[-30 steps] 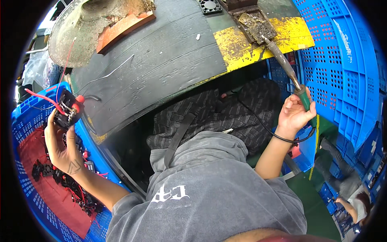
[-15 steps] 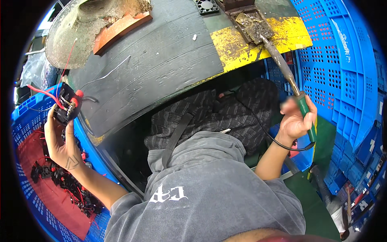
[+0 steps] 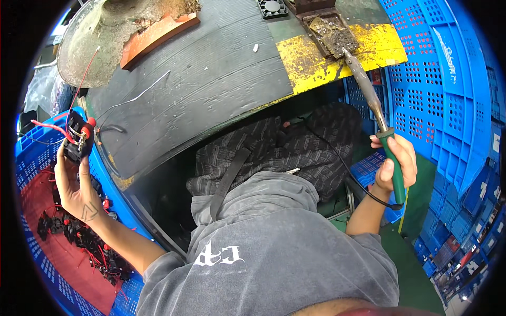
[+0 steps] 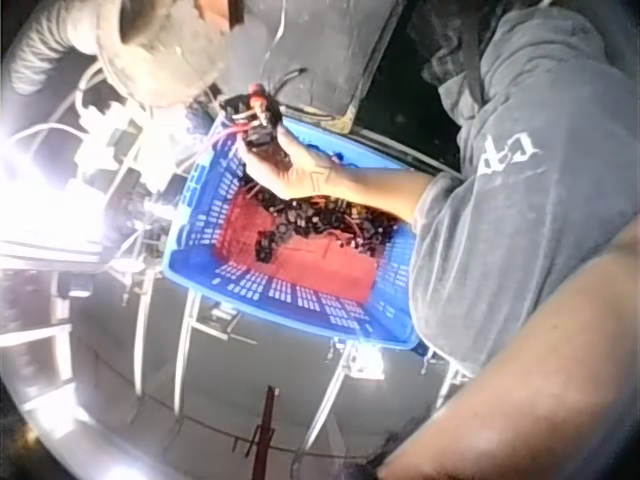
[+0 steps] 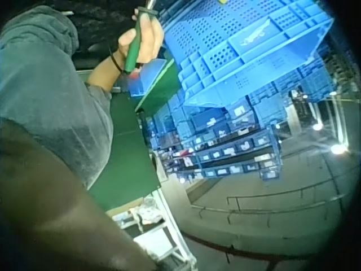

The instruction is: Soldering wires to small cooling fan components at a factory workstation.

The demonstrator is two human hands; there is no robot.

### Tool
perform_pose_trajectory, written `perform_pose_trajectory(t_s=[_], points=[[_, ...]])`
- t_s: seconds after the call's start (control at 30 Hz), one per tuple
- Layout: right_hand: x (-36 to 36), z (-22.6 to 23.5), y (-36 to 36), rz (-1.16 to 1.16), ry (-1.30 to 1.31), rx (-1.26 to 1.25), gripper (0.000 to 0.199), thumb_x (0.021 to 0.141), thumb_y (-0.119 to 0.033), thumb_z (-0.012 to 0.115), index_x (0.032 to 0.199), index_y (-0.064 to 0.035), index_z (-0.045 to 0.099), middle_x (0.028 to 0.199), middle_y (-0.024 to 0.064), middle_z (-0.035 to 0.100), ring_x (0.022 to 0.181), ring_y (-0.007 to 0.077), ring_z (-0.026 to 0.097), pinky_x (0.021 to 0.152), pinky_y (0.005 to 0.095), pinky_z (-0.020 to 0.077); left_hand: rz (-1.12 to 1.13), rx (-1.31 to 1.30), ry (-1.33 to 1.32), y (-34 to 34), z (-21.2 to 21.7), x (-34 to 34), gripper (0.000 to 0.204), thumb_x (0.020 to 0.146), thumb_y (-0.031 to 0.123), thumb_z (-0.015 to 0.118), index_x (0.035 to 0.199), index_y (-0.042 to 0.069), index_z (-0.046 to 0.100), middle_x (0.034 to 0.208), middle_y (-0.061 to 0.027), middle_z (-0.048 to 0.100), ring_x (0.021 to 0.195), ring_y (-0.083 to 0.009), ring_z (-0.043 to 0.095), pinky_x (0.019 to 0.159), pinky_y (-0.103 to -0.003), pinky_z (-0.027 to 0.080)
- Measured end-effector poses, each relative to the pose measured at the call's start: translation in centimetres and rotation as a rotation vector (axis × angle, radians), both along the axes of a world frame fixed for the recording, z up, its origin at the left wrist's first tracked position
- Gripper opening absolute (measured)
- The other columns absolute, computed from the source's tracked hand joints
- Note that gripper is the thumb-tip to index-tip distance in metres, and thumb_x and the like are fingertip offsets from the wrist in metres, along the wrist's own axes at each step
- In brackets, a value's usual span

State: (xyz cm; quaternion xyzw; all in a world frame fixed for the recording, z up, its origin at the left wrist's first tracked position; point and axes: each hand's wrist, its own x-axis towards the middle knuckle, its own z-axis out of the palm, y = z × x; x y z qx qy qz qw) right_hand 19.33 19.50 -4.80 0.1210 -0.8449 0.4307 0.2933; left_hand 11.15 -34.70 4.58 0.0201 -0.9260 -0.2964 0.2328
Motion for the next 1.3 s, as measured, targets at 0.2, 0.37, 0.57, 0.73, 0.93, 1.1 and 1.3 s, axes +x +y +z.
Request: perform_pose_trajectory(t_s=[0.2, 0.37, 0.57, 0.73, 0.93, 1.1, 1.3], points=[[0.0, 1.8, 0.3, 0.019, -0.018, 0.254, 0.034, 0.090, -0.023, 0.060, 0.105, 0.0080, 0.065, 0.091, 0.0272, 0.065, 0.073, 0.0312, 0.068, 0.063, 0.0350, 0.0581, -0.035, 0.113, 0.020, -0.4, -0.5, -0.1, 0.044, 0.088, -0.007, 0.065, 0.131, -0.006, 0.054, 0.119, -0.0114, 0.062, 0.106, -0.0171, 0.060, 0.095, -0.029, 0.046], [0.1, 2.7, -0.3, -0.001, -0.003, 0.351, 0.032, 0.089, -0.022, 0.063, 0.099, 0.0076, 0.068, 0.092, 0.0261, 0.067, 0.074, 0.0310, 0.069, 0.066, 0.0349, 0.0572, 0.016, 0.149, 0.045, -1.3, -1.1, 0.2, 0.044, 0.088, -0.006, 0.065, 0.131, -0.005, 0.054, 0.120, -0.0097, 0.062, 0.105, -0.0155, 0.059, 0.094, -0.027, 0.046], [0.1, 3.4, -0.5, -0.003, -0.016, 0.388, 0.032, 0.089, -0.021, 0.061, 0.101, 0.0081, 0.067, 0.093, 0.0266, 0.067, 0.075, 0.0313, 0.069, 0.066, 0.0348, 0.0577, 0.082, 0.085, 0.047, -1.6, -1.1, 1.2, 0.044, 0.089, -0.006, 0.065, 0.131, -0.004, 0.054, 0.119, -0.0093, 0.062, 0.105, -0.0148, 0.059, 0.093, -0.027, 0.045], [1.0, 1.2, 0.0, -0.038, 0.023, -0.046, 0.044, 0.094, -0.031, 0.052, 0.114, 0.0075, 0.059, 0.092, 0.0295, 0.065, 0.066, 0.0310, 0.067, 0.054, 0.0369, 0.0561, 0.097, 0.163, 0.083, -1.5, -1.0, 0.8, 0.044, 0.089, -0.006, 0.065, 0.132, -0.004, 0.054, 0.120, -0.0105, 0.062, 0.105, -0.0152, 0.059, 0.093, -0.026, 0.046], [1.1, 0.1, -1.6, -0.382, -0.163, -1.104, 0.050, 0.095, -0.038, 0.049, 0.127, 0.0014, 0.052, 0.087, 0.0176, 0.065, 0.063, 0.0183, 0.058, 0.047, 0.0257, 0.0468, 0.144, 0.157, 0.080, -1.8, -1.0, 0.3, 0.043, 0.089, -0.005, 0.066, 0.131, -0.004, 0.055, 0.119, -0.0112, 0.062, 0.105, -0.0158, 0.060, 0.091, -0.027, 0.048], [0.3, -1.8, -1.5, -0.106, -0.294, -1.798, 0.038, 0.094, -0.029, 0.056, 0.107, 0.0059, 0.051, 0.074, 0.0080, 0.053, 0.062, 0.0120, 0.049, 0.049, 0.0210, 0.0445, 0.140, 0.124, 0.079, -2.6, -1.0, -0.4, 0.040, 0.089, -0.004, 0.066, 0.128, -0.004, 0.057, 0.115, -0.0084, 0.063, 0.100, -0.0133, 0.061, 0.088, -0.026, 0.049], [-0.1, -2.7, -2.9, 0.116, -0.385, -2.184, 0.024, 0.090, -0.018, 0.060, 0.087, -0.0006, 0.044, 0.074, 0.0040, 0.044, 0.061, 0.0116, 0.048, 0.050, 0.0233, 0.0448, 0.180, -0.048, 0.114, -2.0, -0.7, -0.9, 0.039, 0.083, -0.003, 0.072, 0.120, 0.001, 0.065, 0.098, -0.0040, 0.064, 0.087, -0.0110, 0.061, 0.080, -0.024, 0.050]])
